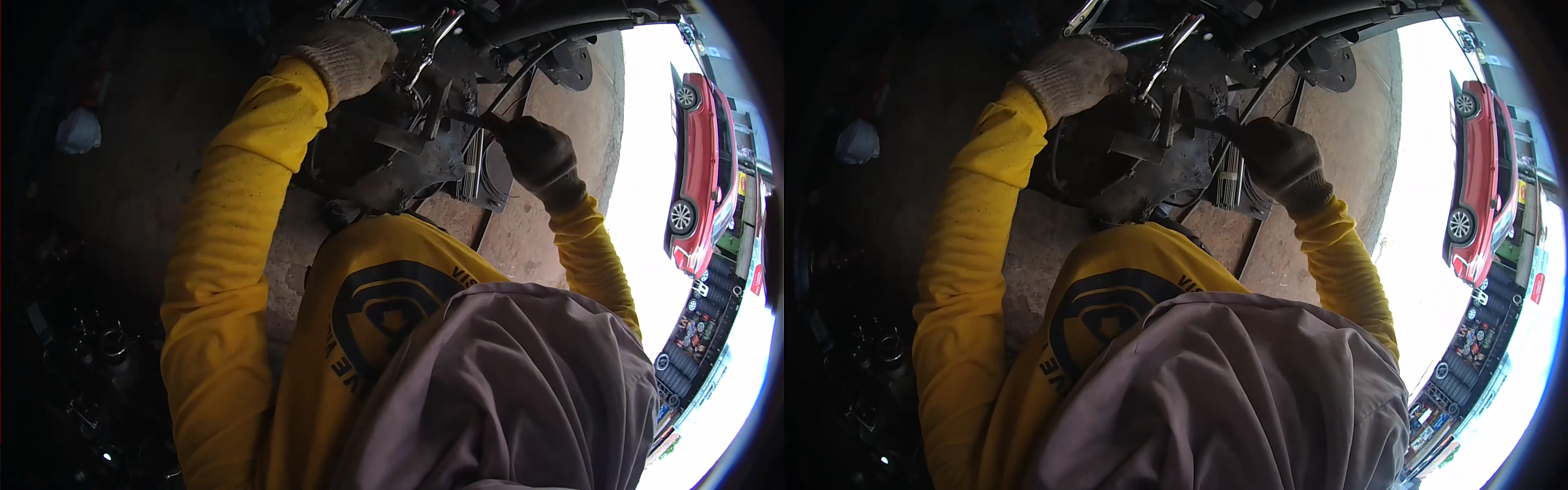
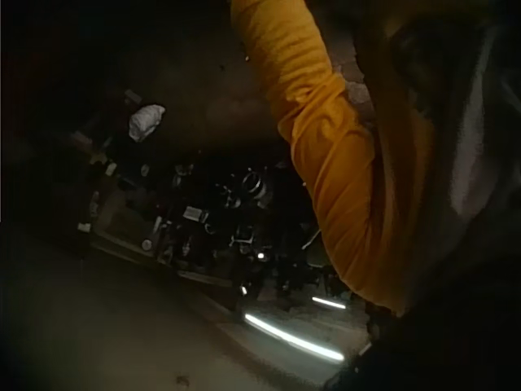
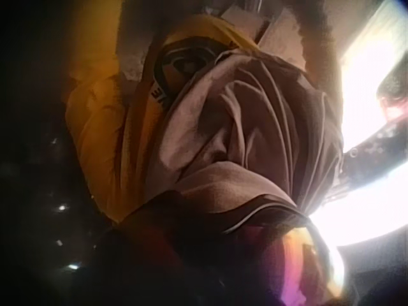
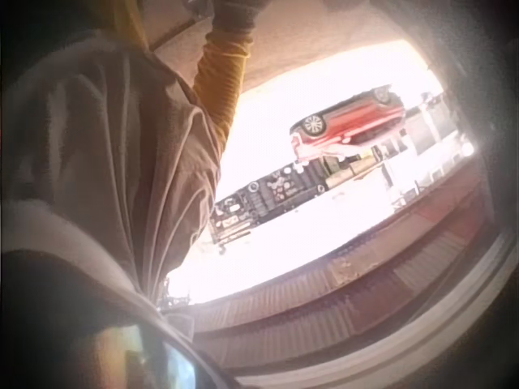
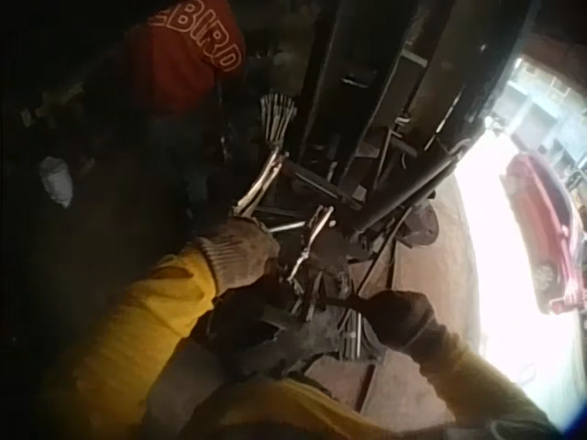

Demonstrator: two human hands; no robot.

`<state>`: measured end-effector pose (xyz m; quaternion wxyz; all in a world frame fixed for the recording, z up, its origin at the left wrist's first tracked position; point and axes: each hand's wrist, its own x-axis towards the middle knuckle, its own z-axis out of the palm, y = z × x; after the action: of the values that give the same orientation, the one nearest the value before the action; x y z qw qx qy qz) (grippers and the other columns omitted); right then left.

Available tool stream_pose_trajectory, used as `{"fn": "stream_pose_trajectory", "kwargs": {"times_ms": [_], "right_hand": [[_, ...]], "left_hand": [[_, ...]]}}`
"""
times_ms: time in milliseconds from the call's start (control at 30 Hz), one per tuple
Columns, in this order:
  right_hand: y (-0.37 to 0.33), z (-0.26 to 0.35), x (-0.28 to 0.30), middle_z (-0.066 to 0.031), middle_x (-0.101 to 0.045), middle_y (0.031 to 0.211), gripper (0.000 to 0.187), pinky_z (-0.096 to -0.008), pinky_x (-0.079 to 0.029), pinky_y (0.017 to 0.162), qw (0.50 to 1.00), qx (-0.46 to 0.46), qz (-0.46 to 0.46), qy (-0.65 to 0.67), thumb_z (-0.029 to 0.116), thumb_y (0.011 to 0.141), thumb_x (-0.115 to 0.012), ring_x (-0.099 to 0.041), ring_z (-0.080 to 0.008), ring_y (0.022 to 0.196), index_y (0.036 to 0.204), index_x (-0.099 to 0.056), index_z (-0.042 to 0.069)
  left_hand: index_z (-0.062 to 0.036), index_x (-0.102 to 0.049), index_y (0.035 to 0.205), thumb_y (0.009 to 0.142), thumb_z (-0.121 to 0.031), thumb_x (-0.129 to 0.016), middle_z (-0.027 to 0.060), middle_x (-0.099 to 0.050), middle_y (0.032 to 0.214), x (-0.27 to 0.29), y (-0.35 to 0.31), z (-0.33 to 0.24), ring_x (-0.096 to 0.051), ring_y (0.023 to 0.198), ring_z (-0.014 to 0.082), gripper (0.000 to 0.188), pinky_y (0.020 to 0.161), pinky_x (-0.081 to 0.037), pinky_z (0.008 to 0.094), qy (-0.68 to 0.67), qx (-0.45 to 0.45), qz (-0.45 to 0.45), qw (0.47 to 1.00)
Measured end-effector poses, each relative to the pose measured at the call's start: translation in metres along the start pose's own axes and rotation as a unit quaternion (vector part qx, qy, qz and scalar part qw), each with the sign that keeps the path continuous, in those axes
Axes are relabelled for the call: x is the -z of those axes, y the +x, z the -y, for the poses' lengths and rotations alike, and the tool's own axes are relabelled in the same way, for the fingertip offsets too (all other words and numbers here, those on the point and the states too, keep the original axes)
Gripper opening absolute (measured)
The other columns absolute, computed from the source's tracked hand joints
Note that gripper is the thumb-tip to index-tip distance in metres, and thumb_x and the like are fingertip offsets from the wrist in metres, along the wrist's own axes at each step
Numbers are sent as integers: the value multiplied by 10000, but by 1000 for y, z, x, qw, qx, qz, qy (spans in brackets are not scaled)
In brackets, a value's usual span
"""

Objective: The person uses a hammer and vice grips to position and secure metal components on a jig while an assistant performs welding. They tap the metal tubes to align them within the circular frame and check the fit.

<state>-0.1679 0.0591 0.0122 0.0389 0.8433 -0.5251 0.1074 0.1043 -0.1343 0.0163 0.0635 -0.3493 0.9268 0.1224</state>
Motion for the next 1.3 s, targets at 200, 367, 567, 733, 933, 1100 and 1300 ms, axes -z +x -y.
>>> {"fn": "stream_pose_trajectory", "kwargs": {"times_ms": [200,367,567,733,933,1100,1300], "right_hand": [[45,13,14,-10,-652,792,508,-289,-538,564,988,119,-25,-95,39,853,-660,-629,-165,656,1331,-696,204],[62,17,-1,-7,-634,779,468,-294,-541,582,980,156,-7,-126,74,873,-645,-631,-160,660,1311,-694,231],[79,31,1,7,-612,776,399,-300,-539,589,968,193,-22,-157,139,902,-650,-630,-155,685,1289,-682,228],[80,33,2,15,-591,769,383,-301,-532,578,970,181,-5,-163,146,915,-647,-623,-151,694,1288,-680,229],[93,35,9,21,-583,794,454,-292,-528,584,972,192,-21,-132,130,883,-665,-620,-145,706,1320,-664,252],[90,34,9,21,-581,811,485,-288,-533,600,965,185,-5,-185,119,872,-673,-625,-146,720,1335,-656,261],[80,37,8,16,-590,840,458,-293,-548,633,958,164,51,-231,126,882,-668,-639,-156,750,1316,-668,271]], "left_hand": [[-145,-747,1110,976,-205,-599,81,-751,1071,-2,1,3,-703,1035,285,208,968,-551,441,7,-22,-10,1000],[-149,-744,1158,985,-209,-604,84,-737,1161,6,-1,-4,-691,1101,290,231,1009,-543,435,25,-33,8,999],[-163,-731,1232,999,-247,-604,94,-715,1236,8,7,3,-674,1153,287,279,1031,-533,430,39,-32,58,997],[-163,-732,1233,1018,-259,-571,104,-721,1208,24,2,-7,-681,1138,287,285,1028,-534,425,54,-40,70,995],[-137,-742,1176,1034,-248,-543,106,-739,1097,21,9,-4,-716,1018,281,268,961,-562,425,67,-43,98,992],[-119,-742,1167,1043,-246,-539,102,-739,1086,22,11,-4,-714,1019,268,270,963,-563,415,47,-28,117,992],[-117,-738,1184,1038,-238,-553,95,-739,1095,13,3,-2,-705,1059,258,265,991,-554,408,31,-22,56,998]]}}
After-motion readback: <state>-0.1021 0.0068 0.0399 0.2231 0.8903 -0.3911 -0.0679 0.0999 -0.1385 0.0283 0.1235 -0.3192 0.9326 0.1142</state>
